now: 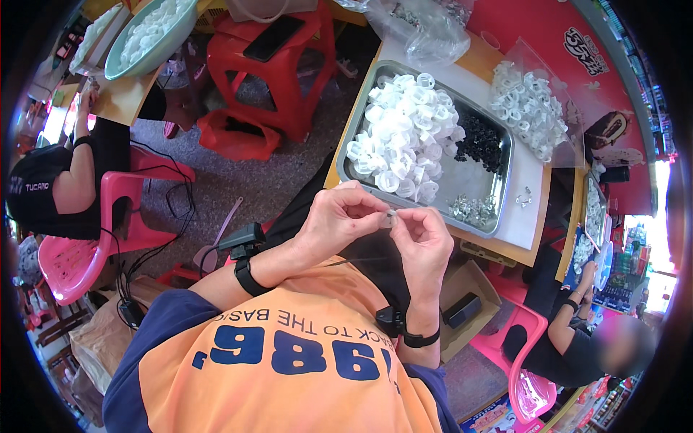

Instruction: Manually assembling small white plastic components by fitting them together.

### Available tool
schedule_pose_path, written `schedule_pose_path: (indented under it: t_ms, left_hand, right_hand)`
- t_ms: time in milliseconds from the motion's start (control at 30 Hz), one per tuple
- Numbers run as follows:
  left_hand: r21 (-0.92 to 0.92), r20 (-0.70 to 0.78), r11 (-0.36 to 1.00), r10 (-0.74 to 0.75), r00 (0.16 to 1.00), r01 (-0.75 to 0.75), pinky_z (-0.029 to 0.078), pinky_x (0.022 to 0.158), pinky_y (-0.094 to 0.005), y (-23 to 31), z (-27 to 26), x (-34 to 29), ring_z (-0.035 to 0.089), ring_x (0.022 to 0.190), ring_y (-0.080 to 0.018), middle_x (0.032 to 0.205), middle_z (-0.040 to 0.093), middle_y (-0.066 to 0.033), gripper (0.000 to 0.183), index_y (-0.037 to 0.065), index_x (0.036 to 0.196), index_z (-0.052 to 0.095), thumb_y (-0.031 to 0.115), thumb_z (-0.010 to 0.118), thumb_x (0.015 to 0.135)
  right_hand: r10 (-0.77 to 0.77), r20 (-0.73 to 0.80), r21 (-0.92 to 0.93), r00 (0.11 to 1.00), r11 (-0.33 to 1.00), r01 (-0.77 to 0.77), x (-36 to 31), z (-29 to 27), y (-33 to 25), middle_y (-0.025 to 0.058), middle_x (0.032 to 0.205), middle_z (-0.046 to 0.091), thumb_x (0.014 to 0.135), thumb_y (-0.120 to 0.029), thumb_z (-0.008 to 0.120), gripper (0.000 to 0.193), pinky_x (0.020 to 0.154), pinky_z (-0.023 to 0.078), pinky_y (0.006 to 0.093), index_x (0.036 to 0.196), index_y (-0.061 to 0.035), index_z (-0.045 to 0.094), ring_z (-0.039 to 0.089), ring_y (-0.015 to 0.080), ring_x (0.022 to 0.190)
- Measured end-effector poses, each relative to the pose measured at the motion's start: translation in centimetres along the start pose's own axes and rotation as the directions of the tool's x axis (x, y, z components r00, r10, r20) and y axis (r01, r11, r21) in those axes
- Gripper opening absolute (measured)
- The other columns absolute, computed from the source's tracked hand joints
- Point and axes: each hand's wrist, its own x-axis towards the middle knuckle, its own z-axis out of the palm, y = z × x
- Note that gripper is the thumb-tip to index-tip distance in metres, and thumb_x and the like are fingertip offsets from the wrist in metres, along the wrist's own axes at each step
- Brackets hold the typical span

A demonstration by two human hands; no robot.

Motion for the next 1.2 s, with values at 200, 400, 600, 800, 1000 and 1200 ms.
schedule_pose_path:
  t_ms: [200, 400, 600, 800, 1000, 1200]
  left_hand:
    - [0.089, 0.015, 0.995, 0.045, 0.999, -0.046, 0.056, 0.075, -0.022, -0.2, -0.1, 0.0, 0.066, 0.083, -0.01, 0.091, 0.058, -0.0041, 0.007, -0.005, 0.09, 0.069, -0.006, 0.069, 0.082]
    - [0.062, -0.024, 0.995, 0.076, 0.997, -0.074, 0.054, 0.069, -0.0204, -0.1, -0.2, 0.1, 0.064, 0.079, -0.0081, 0.087, 0.06, -0.0049, 0.009, -0.003, 0.09, 0.071, -0.002, 0.071, 0.081]
    - [0.33, 0.06, 0.854, 0.407, 0.912, -0.403, 0.053, 0.063, -0.0223, 1.5, -0.7, 0.0, 0.064, 0.074, -0.0115, 0.083, 0.061, -0.0059, 0.019, 0.002, 0.091, 0.072, -0.007, 0.074, 0.075]
    - [0.428, 0.1, 0.696, 0.597, 0.796, -0.576, 0.053, 0.06, -0.025, 1.5, -0.8, -0.5, 0.065, 0.072, -0.0169, 0.081, 0.065, -0.0074, 0.027, 0.006, 0.093, 0.075, -0.005, 0.08, 0.069]
    - [0.432, 0.107, 0.675, 0.62, 0.778, -0.597, 0.054, 0.06, -0.0256, 1.5, -0.8, -0.9, 0.066, 0.072, -0.0175, 0.083, 0.067, -0.0084, 0.028, 0.006, 0.095, 0.075, -0.004, 0.08, 0.07]
    - [0.465, 0.136, 0.6, 0.679, 0.722, -0.651, 0.055, 0.06, -0.0265, 1.6, -0.7, -1.6, 0.065, 0.07, -0.0173, 0.083, 0.065, -0.0077, 0.029, 0.006, 0.097, 0.074, -0.004, 0.08, 0.071]
  right_hand:
    - [-0.032, -0.002, -0.028, 0.999, 0.999, 0.032, -0.1, 0.4, 0.5, 0.0057, 0.084, 0.061, 0.079, 0.009, 0.07, 0.012, 0.064, 0.052, 0.0223, 0.087, 0.0016, 0.065, 0.064, 0.0098, 0.07]
    - [-0.153, -0.031, -0.111, 0.988, 0.983, 0.149, -0.1, 0.9, 0.0, 0.0064, 0.083, 0.06, 0.077, 0.009, 0.071, 0.014, 0.063, 0.052, 0.0231, 0.086, 0.0012, 0.064, 0.063, 0.0107, 0.07]
    - [-0.226, -0.098, -0.071, 0.969, 0.973, 0.219, -0.6, 0.9, 0.2, 0.0079, 0.084, 0.063, 0.075, 0.01, 0.073, 0.017, 0.064, 0.052, 0.0251, 0.086, -0.0001, 0.064, 0.063, 0.0141, 0.072]
    - [-0.335, -0.096, -0.152, 0.937, 0.936, 0.318, -1.0, 0.7, -0.8, 0.0093, 0.085, 0.064, 0.073, 0.011, 0.073, 0.02, 0.066, 0.052, 0.0277, 0.087, -0.0016, 0.065, 0.064, 0.019, 0.074]
    - [-0.395, -0.065, -0.191, 0.916, 0.906, 0.377, -1.2, 0.3, -0.9, 0.0091, 0.086, 0.065, 0.072, 0.01, 0.075, 0.023, 0.067, 0.053, 0.0293, 0.089, -0.0027, 0.065, 0.066, 0.0212, 0.077]
    - [-0.51, -0.057, -0.274, 0.858, 0.835, 0.477, -1.7, 0.0, -1.3, 0.0086, 0.086, 0.065, 0.071, 0.009, 0.076, 0.026, 0.065, 0.055, 0.0299, 0.091, -0.0045, 0.065, 0.067, 0.0226, 0.077]
